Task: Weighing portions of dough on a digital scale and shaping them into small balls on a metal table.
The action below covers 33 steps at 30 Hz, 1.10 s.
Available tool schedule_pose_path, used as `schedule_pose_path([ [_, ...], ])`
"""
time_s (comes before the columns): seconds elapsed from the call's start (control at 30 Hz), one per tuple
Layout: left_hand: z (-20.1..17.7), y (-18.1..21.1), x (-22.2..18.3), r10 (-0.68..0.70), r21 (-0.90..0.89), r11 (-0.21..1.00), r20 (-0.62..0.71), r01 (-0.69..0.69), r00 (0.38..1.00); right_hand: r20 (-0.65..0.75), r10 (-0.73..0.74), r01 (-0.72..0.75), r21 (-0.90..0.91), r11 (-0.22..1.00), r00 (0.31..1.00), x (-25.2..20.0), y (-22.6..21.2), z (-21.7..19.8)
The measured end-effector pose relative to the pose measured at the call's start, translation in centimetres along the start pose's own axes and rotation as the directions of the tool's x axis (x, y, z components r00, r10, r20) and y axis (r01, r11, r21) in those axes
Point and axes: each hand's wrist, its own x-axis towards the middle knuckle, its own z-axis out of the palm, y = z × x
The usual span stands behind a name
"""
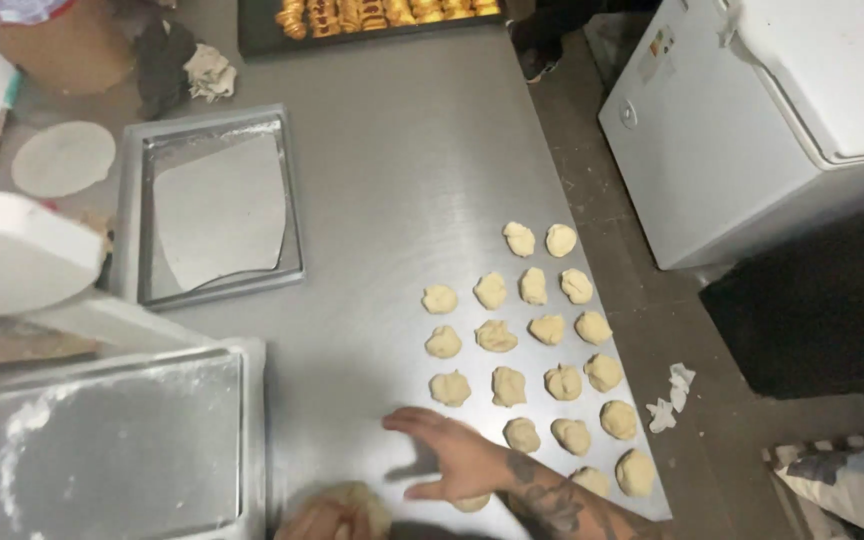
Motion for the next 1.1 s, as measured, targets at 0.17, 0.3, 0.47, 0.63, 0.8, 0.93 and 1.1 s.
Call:
schedule_pose_path([
  [0.17,-5.0,4.3,9.7,0.210,-0.176,0.965,0.065,-0.196,0.976,0.115,-0.215,0.195,0.160,0.968,0.970,1.7,-8.6,6.6],
  [0.3,-6.2,4.0,10.1,0.199,-0.183,0.964,0.021,-0.192,0.980,0.031,-0.243,0.239,0.100,0.966,0.970,1.9,-12.2,8.0],
  [0.47,-7.8,4.1,9.8,0.283,-0.235,0.933,0.018,-0.271,0.959,0.022,-0.097,0.092,0.175,0.980,0.995,0.4,-13.8,10.0],
  [0.63,-7.2,2.7,7.2,0.377,-0.162,0.913,-0.009,-0.374,0.926,0.139,-0.049,0.085,-0.268,0.960,0.989,-1.3,-13.8,10.4],
  [0.8,-9.4,3.3,7.8,0.492,-0.199,0.854,0.009,-0.481,0.871,0.118,-0.115,0.153,-0.398,0.905,0.986,-2.1,-12.5,10.6],
  [0.93,-9.3,2.3,7.4,0.502,-0.194,0.852,0.040,-0.487,0.864,-0.184,0.362,-0.405,-0.500,0.766,0.914,-3.6,-9.1,7.4],
  [1.1,-9.0,3.4,8.0,0.492,-0.224,0.854,0.050,-0.470,0.869,0.082,0.197,-0.174,-0.231,0.957,0.977,-3.8,-10.9,8.9],
])
